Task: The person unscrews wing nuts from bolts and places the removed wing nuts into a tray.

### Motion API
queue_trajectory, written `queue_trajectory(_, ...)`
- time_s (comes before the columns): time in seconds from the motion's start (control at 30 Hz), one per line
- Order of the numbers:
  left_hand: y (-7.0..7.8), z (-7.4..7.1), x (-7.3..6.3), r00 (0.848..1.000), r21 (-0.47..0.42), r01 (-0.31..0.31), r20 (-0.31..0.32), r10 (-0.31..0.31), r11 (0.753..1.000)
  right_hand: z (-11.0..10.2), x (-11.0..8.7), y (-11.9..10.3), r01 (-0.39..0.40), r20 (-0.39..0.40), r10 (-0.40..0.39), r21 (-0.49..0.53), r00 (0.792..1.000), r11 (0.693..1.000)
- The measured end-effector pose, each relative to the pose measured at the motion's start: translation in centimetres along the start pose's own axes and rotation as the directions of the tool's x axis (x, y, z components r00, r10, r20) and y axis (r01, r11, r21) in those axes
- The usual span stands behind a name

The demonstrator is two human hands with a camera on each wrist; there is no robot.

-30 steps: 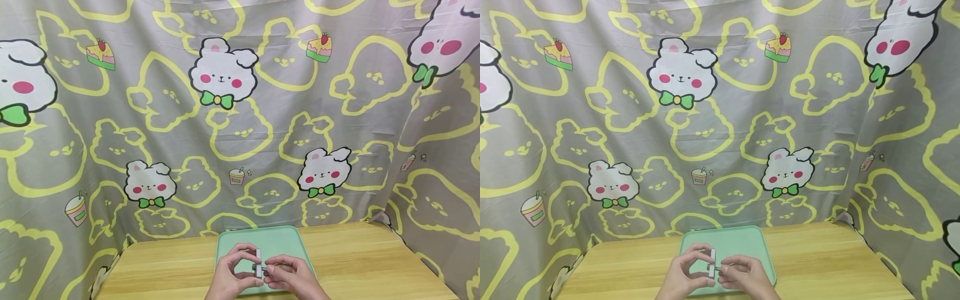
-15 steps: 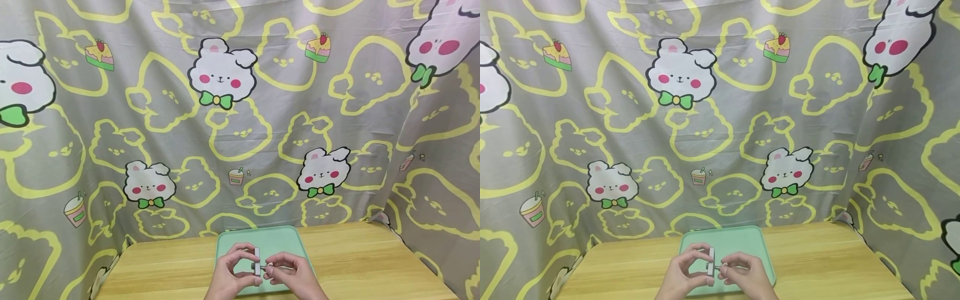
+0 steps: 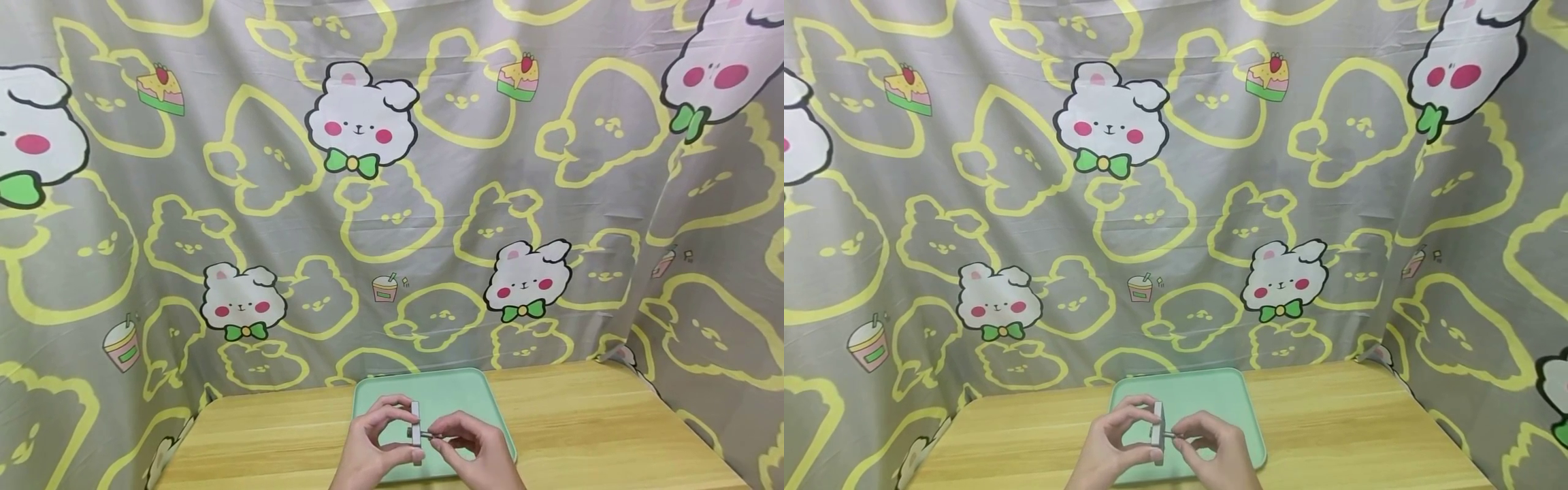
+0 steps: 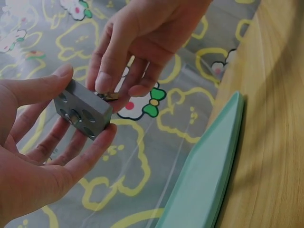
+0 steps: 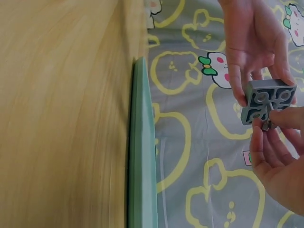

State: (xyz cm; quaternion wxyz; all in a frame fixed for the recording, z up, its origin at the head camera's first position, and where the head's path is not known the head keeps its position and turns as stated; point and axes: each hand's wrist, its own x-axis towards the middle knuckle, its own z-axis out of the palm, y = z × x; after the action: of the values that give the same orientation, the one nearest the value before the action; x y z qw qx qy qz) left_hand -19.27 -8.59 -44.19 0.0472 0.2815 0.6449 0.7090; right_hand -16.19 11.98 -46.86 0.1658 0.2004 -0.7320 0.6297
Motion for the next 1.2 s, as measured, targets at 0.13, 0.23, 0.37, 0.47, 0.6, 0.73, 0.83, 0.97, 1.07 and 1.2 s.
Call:
queue_trajectory(0.13, 0.1, -0.1, 0.0, 1.0, -0.003, 0.003, -0.004, -0.003, 1.0, 0.1, 0.0, 0.5, 0.225, 0.0, -0.226, -0.066, 0.974, 0.972)
queue_trajectory(0.23, 0.1, -0.1, -0.1, 1.0, -0.01, 0.01, -0.009, -0.01, 1.0, 0.1, 0.0, 0.9, 0.36, 0.01, -0.362, -0.14, 0.932, 0.923)
queue_trajectory(0.37, 0.3, -0.1, -0.1, 1.0, -0.024, 0.021, -0.008, -0.021, 1.0, 0.2, 0.1, 1.4, 0.49, 0.021, -0.5, -0.234, 0.866, 0.84)
queue_trajectory(0.47, 0.3, -0.1, -0.1, 1.0, -0.037, 0.022, -0.003, -0.022, 0.999, 0.3, 0.3, 1.8, 0.614, 0.025, -0.631, -0.26, 0.775, 0.745)
queue_trajectory(0.6, 0.4, -0.1, -0.1, 1.0, -0.047, 0.016, -0.003, -0.016, 0.999, 0.5, 0.6, 1.8, 0.704, 0.026, -0.728, -0.28, 0.685, 0.652)
queue_trajectory(0.73, 0.5, -0.2, -0.1, 1.0, -0.046, 0.014, -0.006, -0.015, 0.999, 0.5, 0.6, 1.7, 0.703, 0.031, -0.728, -0.288, 0.685, 0.65)
queue_trajectory(0.83, 0.5, -0.2, -0.1, 1.0, -0.046, -0.003, -0.005, 0.003, 0.999, 0.5, 0.5, 1.8, 0.685, 0.026, -0.709, -0.286, 0.705, 0.67)
queue_trajectory(0.97, 0.5, -0.2, -0.1, 1.0, -0.047, -0.025, -0.006, 0.024, 0.999, 0.5, 0.3, 1.8, 0.629, 0.004, -0.658, -0.294, 0.753, 0.719)
queue_trajectory(1.07, 0.5, -0.2, -0.1, 1.0, -0.042, -0.03, -0.006, 0.03, 0.999, 0.5, 0.1, 1.5, 0.553, -0.024, -0.585, -0.296, 0.811, 0.779)
queue_trajectory(1.2, 0.5, -0.1, -0.1, 1.0, -0.03, -0.014, -0.01, 0.014, 0.999, 0.6, -0.1, 0.8, 0.391, -0.07, -0.411, -0.201, 0.909, 0.898)
